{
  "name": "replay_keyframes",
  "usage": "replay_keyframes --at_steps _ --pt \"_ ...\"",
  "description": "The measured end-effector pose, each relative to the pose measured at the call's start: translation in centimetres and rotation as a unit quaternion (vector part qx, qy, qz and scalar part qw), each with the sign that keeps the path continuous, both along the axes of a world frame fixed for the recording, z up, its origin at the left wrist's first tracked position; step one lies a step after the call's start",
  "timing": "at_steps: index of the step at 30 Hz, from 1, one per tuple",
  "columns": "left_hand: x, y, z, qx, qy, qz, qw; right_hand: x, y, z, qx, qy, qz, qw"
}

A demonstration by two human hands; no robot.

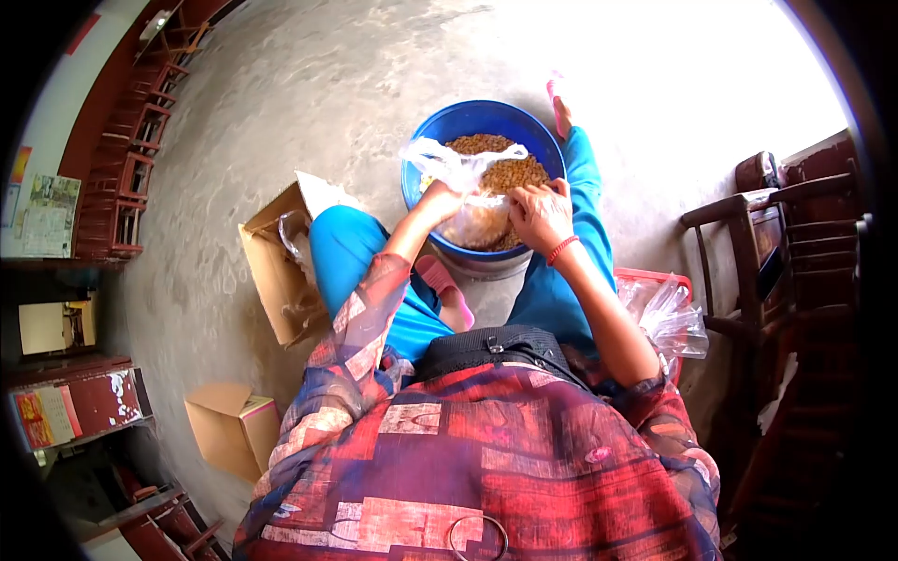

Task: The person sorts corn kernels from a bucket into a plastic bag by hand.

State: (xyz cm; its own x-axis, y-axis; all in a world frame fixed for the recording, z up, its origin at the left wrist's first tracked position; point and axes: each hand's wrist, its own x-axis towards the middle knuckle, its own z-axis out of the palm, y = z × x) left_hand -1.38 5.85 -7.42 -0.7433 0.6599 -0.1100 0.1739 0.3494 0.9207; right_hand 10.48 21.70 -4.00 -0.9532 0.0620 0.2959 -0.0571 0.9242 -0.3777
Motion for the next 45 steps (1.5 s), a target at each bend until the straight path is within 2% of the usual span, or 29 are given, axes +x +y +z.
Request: replay_keyframes --at_steps 1,4,5,8,10,13,14,15,17,18,19,20,22,24,26,27,28,30,31,32,34,35,36,38,41,42,43,44,45 --pt "-0.4 -0.1 -0.1 -0.061 0.041 -0.065 0.995 0.0 0.1 -0.5 0.020 0.002 0.007 1.000" --pt "-0.1 0.4 1.2 -0.019 0.091 -0.066 0.993 -0.2 0.1 0.1 0.044 -0.061 -0.009 0.997" --pt "-1.1 0.4 0.6 -0.090 0.181 -0.094 0.975 -0.3 0.0 0.4 0.046 -0.080 -0.013 0.996" --pt "-2.1 0.5 3.6 -0.103 0.180 -0.155 0.966 -0.3 0.1 0.3 0.041 -0.100 -0.010 0.994" --pt "-3.5 0.2 3.1 -0.111 0.177 -0.143 0.967 -0.3 0.2 0.0 0.025 -0.086 -0.012 0.996" --pt "-4.5 0.5 4.0 -0.114 0.243 -0.244 0.932 -0.4 0.0 0.6 0.013 -0.097 -0.014 0.995" --pt "-4.4 0.8 4.4 -0.111 0.243 -0.247 0.932 -0.4 0.0 0.9 0.017 -0.124 -0.015 0.992" --pt "-4.2 1.1 4.6 -0.073 0.216 -0.234 0.945 -0.5 -0.2 0.6 0.013 -0.046 -0.021 0.999" --pt "-3.7 1.5 4.5 -0.032 0.183 -0.222 0.957 -0.4 0.0 0.4 0.008 -0.043 -0.015 0.999" --pt "-3.3 1.7 4.5 0.009 0.131 -0.190 0.973 -0.4 -0.1 0.5 -0.002 -0.036 -0.005 0.999" --pt "-3.0 2.0 4.5 0.049 0.077 -0.155 0.984 -0.5 -0.1 0.9 0.000 -0.039 -0.007 0.999" --pt "-2.6 2.1 4.6 0.050 0.074 -0.152 0.984 -0.4 -0.3 1.5 0.004 -0.078 -0.003 0.997" --pt "-2.2 3.0 5.3 0.092 0.178 -0.169 0.965 -0.9 -0.4 2.7 0.014 -0.146 0.007 0.989" --pt "-1.6 3.6 5.8 0.084 0.208 -0.159 0.961 -1.2 -0.3 0.7 0.046 -0.130 0.017 0.990" --pt "-1.0 3.4 5.7 0.027 0.209 -0.135 0.968 -2.2 -0.3 -0.9 -0.084 -0.166 0.059 0.981" --pt "-0.5 3.0 7.5 0.004 0.190 -0.171 0.967 -2.7 -0.3 -1.7 -0.155 -0.166 0.092 0.969" --pt "-0.2 2.8 8.4 0.003 0.192 -0.168 0.967 -3.1 -1.0 -1.6 -0.154 -0.165 0.096 0.969" --pt "0.2 2.8 9.3 0.061 0.313 -0.222 0.921 -3.9 -2.6 -1.3 -0.196 -0.234 0.118 0.945" --pt "0.3 2.9 9.0 -0.024 0.366 -0.231 0.901 -4.4 -2.7 -3.9 -0.169 -0.183 0.161 0.955" --pt "0.5 2.7 8.8 -0.025 0.368 -0.229 0.901 -5.0 -2.8 -6.4 -0.139 -0.128 0.200 0.961" --pt "0.8 2.7 8.8 0.054 0.412 -0.219 0.883 -5.0 -3.1 -5.7 -0.166 -0.088 0.165 0.968" --pt "0.5 2.6 8.8 0.020 0.360 -0.253 0.898 -4.7 -3.1 -5.4 -0.179 -0.070 0.146 0.970" --pt "0.2 2.3 8.7 0.024 0.360 -0.254 0.898 -4.4 -3.2 -4.8 -0.192 -0.051 0.125 0.972" --pt "-0.6 1.8 8.4 0.049 0.261 -0.194 0.944 -4.0 -3.1 -3.3 -0.215 -0.010 0.085 0.973" --pt "-2.3 0.4 7.6 -0.081 0.211 -0.190 0.955 -3.8 -2.4 -0.5 -0.184 -0.050 0.059 0.980" --pt "-2.6 0.0 6.9 -0.122 0.191 -0.174 0.959 -4.1 -3.0 1.2 -0.262 -0.065 -0.002 0.963" --pt "-2.4 -0.5 7.0 -0.157 0.262 -0.155 0.939 -4.2 -3.0 0.7 -0.310 -0.058 0.003 0.949" --pt "-2.4 -0.6 7.1 -0.155 0.263 -0.156 0.939 -5.3 -1.8 -3.7 -0.282 0.049 0.088 0.954" --pt "-2.1 -0.4 9.4 -0.234 0.201 -0.203 0.929 -5.2 -1.8 -3.4 -0.302 0.005 0.088 0.949"
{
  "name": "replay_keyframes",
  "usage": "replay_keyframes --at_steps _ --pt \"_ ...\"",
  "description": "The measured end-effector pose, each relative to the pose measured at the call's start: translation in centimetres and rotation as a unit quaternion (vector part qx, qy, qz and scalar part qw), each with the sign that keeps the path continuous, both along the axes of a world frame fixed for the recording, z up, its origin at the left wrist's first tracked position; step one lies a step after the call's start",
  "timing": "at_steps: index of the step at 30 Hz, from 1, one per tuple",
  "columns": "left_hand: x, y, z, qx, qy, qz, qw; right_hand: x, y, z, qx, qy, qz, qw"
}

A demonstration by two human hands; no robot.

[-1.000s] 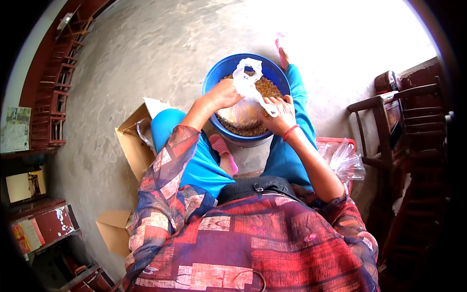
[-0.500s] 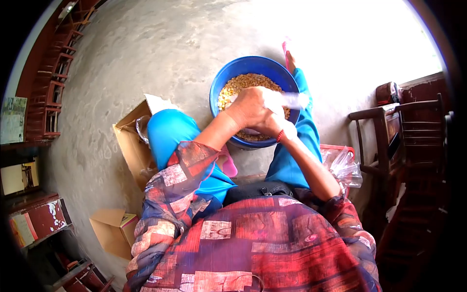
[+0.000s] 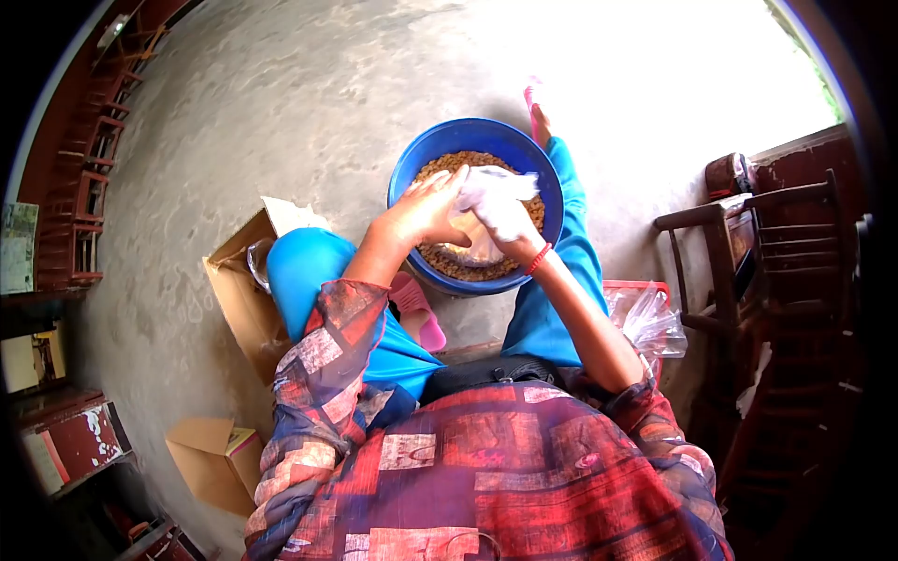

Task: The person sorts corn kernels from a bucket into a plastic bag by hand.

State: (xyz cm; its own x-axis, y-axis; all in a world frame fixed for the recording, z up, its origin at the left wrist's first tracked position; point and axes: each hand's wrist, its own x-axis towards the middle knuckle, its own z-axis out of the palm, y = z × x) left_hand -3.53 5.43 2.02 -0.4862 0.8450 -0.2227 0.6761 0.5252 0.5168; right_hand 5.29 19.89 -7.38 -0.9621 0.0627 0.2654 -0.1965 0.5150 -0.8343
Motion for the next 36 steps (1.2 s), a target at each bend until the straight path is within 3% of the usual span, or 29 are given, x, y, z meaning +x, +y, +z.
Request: replay_keyframes --at_steps 2,4,5,8,13,14,20,23,25,27,28,29,31,34,36 --pt "-0.3 -1.0 -4.2 0.120 -0.139 0.043 0.982 0.0 -0.9 2.3 -0.007 -0.034 -0.018 0.999" --pt "-0.8 -2.7 -9.6 0.297 -0.380 0.133 0.866 0.0 -1.7 4.6 -0.024 -0.045 -0.026 0.998" --pt "2.7 -3.5 -0.5 0.293 -0.321 0.225 0.872 0.0 -1.6 5.5 -0.023 -0.046 -0.024 0.998" --pt "0.9 -3.5 -4.6 0.237 -0.280 0.152 0.918 0.3 -1.5 6.9 0.019 -0.003 -0.054 0.998" --pt "1.0 -2.6 -8.3 0.228 -0.274 0.123 0.926 0.7 -3.0 8.8 0.089 0.043 0.016 0.995" --pt "0.9 -2.6 -8.8 0.229 -0.272 0.122 0.927 1.1 -3.2 9.2 0.092 0.008 0.009 0.996" --pt "0.4 -1.0 -11.4 0.250 -0.258 0.092 0.929 3.0 -1.6 11.7 -0.002 0.086 -0.028 0.996" --pt "0.3 0.4 -11.8 0.265 -0.238 0.060 0.932 2.9 0.6 10.0 0.071 0.104 -0.134 0.983" --pt "1.5 2.3 -5.9 0.156 -0.217 0.105 0.958 3.5 2.2 8.5 0.197 0.105 -0.177 0.959" --pt "1.3 2.5 -7.4 0.200 -0.225 0.126 0.945 3.3 3.1 5.1 0.198 0.075 -0.221 0.952" --pt "1.0 2.3 -7.5 0.204 -0.209 0.148 0.945 3.5 3.4 4.2 0.247 0.029 -0.196 0.948" --pt "0.7 2.3 -7.6 0.209 -0.193 0.170 0.943 3.5 3.4 3.1 0.299 0.058 -0.178 0.936" --pt "0.2 2.5 -7.7 0.238 -0.216 0.194 0.927 4.3 3.1 3.1 0.299 0.027 -0.141 0.943" --pt "0.6 2.7 -5.9 0.340 -0.372 0.280 0.817 4.0 3.0 2.8 0.297 0.030 -0.159 0.941" --pt "0.2 2.3 -5.9 0.330 -0.397 0.273 0.812 4.1 3.0 3.0 0.286 0.027 -0.162 0.944"
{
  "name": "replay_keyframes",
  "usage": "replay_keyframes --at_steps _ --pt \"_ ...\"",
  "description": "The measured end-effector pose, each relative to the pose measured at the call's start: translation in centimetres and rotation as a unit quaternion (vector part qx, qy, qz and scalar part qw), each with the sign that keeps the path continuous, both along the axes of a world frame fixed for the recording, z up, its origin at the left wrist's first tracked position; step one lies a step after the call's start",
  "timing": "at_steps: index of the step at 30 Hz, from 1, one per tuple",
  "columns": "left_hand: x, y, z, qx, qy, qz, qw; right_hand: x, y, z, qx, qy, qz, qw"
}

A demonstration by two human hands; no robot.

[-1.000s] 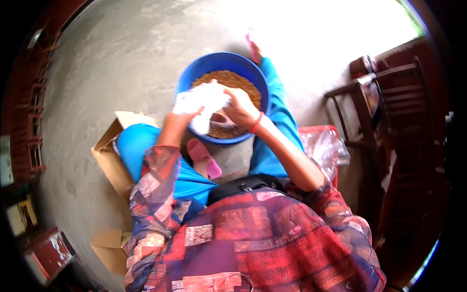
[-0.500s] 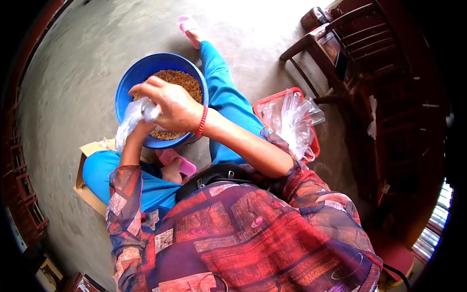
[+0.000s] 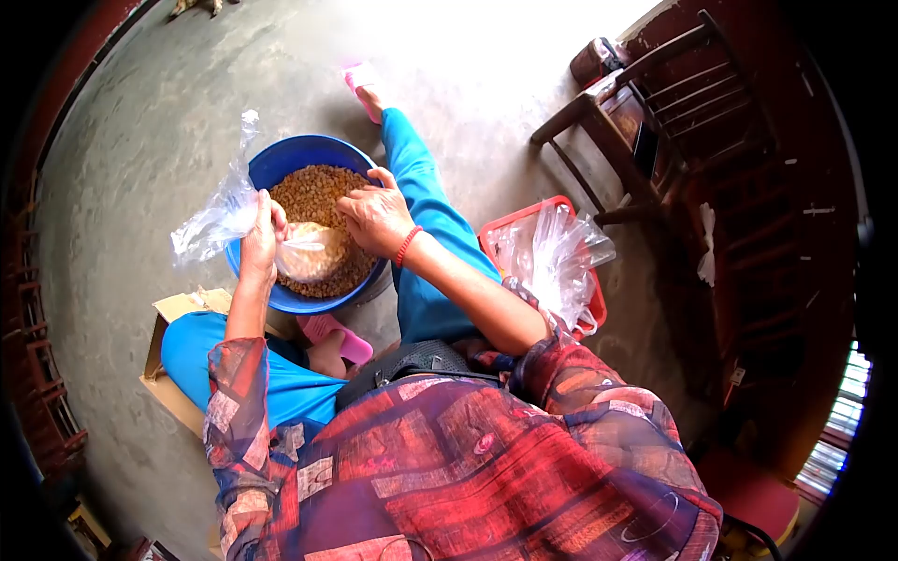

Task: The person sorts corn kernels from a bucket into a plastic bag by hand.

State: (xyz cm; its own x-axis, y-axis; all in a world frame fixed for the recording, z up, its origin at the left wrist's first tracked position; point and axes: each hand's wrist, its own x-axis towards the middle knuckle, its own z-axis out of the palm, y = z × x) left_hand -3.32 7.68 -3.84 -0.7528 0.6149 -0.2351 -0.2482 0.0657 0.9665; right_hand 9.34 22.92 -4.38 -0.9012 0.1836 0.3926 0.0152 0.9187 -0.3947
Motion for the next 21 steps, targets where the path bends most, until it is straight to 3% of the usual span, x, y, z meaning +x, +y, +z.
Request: replay_keyframes --at_steps 2,5,7,10,11,12,13,17,19,21 --pt "-0.1 -0.2 -0.2 -0.011 -0.019 -0.003 1.000 0.1 -0.1 0.0 -0.007 0.012 0.004 1.000" --pt "0.2 -0.6 -1.0 -0.088 -0.044 -0.091 0.991 -0.1 -0.1 -0.4 0.008 0.023 0.018 1.000" --pt "0.7 -0.5 -1.6 -0.098 0.028 -0.147 0.984 -0.2 -0.5 0.0 0.043 -0.049 0.001 0.998" --pt "1.3 0.3 1.9 -0.075 0.161 -0.179 0.968 -1.1 -0.9 -0.1 0.042 -0.009 0.039 0.998" --pt "1.0 0.2 2.1 -0.113 0.132 -0.200 0.964 -1.0 -1.0 0.1 0.011 -0.001 0.060 0.998" --pt "0.8 0.1 2.0 -0.081 0.193 -0.206 0.956 -1.0 -0.8 0.1 -0.011 -0.102 0.072 0.992" --pt "0.7 0.1 1.7 -0.050 0.253 -0.212 0.943 -1.1 -0.9 1.2 -0.008 -0.094 0.076 0.993" --pt "0.7 0.5 1.0 0.037 0.257 -0.167 0.951 -2.4 -0.8 -0.8 -0.033 -0.060 0.047 0.996" --pt "0.3 0.0 0.9 0.024 0.227 -0.152 0.962 -2.5 -0.6 -0.9 -0.065 -0.140 0.045 0.987" --pt "0.0 -0.3 1.2 0.011 0.197 -0.141 0.970 -2.7 -0.8 -1.3 0.004 -0.154 0.035 0.987"
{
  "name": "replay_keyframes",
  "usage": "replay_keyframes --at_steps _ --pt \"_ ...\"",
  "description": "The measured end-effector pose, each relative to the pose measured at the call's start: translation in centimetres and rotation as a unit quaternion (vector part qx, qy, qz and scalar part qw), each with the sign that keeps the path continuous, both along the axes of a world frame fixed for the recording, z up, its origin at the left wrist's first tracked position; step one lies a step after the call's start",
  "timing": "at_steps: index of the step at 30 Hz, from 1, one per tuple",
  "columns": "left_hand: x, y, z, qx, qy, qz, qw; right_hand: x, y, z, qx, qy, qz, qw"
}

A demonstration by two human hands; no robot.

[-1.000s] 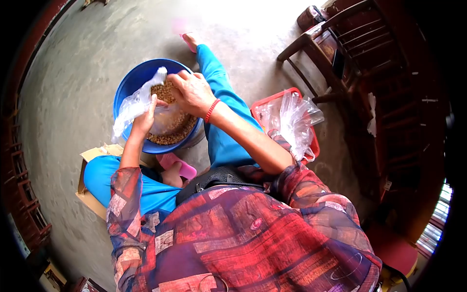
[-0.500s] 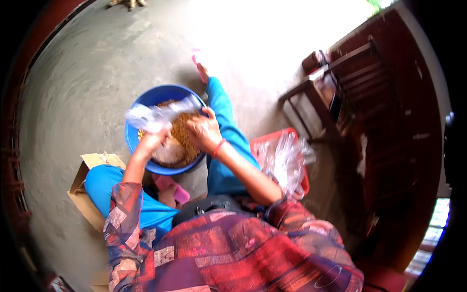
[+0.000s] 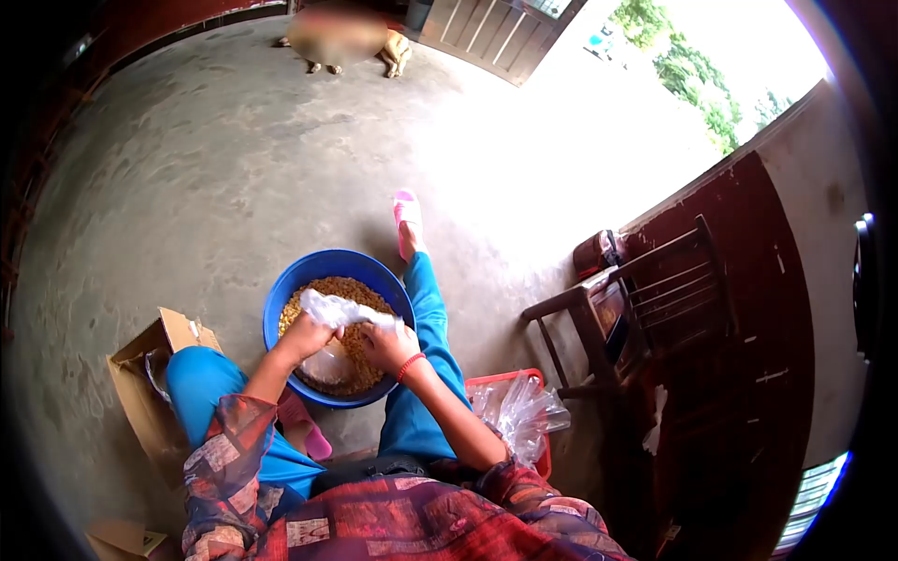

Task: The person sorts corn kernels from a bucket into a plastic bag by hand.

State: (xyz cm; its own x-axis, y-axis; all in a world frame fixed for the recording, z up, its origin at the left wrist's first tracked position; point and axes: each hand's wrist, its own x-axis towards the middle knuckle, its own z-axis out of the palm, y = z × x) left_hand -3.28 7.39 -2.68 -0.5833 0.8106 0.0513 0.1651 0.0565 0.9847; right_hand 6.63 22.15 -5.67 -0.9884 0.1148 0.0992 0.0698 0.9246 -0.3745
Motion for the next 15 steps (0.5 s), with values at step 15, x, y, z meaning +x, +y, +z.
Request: replay_keyframes --at_steps 15 --pt "-0.6 0.3 3.2 0.096 -0.224 0.110 0.964 0.3 0.2 0.5 0.042 -0.052 0.000 0.998"
